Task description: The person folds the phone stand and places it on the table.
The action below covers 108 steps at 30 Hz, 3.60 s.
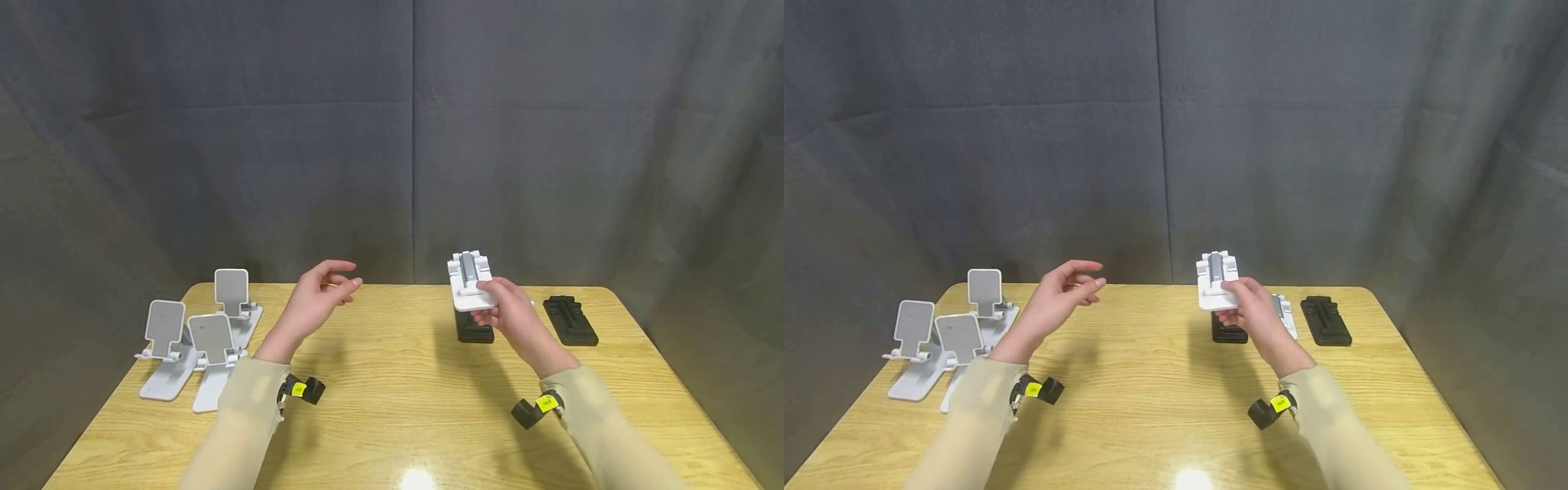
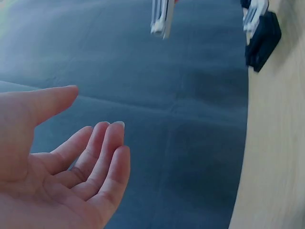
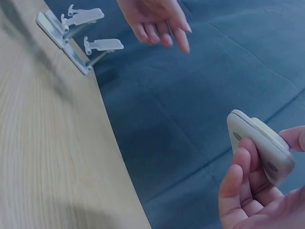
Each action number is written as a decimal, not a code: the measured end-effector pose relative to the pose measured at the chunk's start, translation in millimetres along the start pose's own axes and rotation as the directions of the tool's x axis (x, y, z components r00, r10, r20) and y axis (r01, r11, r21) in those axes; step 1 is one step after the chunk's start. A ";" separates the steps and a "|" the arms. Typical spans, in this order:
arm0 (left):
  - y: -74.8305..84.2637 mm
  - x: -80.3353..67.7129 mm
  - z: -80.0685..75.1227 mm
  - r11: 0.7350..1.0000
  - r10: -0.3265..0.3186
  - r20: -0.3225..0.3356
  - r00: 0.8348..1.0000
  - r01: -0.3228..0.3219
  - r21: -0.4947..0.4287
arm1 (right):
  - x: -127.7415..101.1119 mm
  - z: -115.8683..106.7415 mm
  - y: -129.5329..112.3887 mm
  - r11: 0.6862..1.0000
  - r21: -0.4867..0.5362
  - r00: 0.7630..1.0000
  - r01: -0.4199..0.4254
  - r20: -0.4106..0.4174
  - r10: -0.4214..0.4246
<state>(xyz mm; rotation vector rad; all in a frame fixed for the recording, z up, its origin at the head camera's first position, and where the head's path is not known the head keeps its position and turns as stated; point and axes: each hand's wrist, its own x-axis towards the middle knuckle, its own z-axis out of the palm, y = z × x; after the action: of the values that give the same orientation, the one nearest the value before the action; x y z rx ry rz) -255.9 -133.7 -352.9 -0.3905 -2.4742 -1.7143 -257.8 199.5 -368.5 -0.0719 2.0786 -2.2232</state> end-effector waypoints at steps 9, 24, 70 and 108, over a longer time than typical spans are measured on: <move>0.5 -14.5 -21.8 0.993 0.007 -0.060 0.998 0.000 0.116 | -10.1 -34.7 -5.3 0.997 -0.075 0.999 -0.025 -0.050 0.022; 3.8 -53.4 -116.8 0.966 -0.039 -0.231 0.972 0.096 0.241 | -32.7 -100.3 -0.2 0.999 0.024 0.997 -0.032 -0.075 0.034; -85.8 -79.1 -166.1 0.787 -0.444 -0.216 0.870 0.494 0.370 | -87.8 -210.7 60.0 0.972 -0.033 0.969 -0.232 -0.094 0.228; -85.5 -71.6 -140.4 0.838 -0.233 -0.259 0.937 0.329 0.435 | -86.8 -213.3 65.2 0.593 -0.683 0.904 -0.426 -0.289 0.315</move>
<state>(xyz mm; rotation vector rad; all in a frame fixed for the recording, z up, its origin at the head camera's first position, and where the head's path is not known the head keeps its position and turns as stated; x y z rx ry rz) -218.2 -303.6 -396.5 0.1962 -2.7754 -1.0791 -190.5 416.0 -445.4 0.4388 2.6223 -1.0631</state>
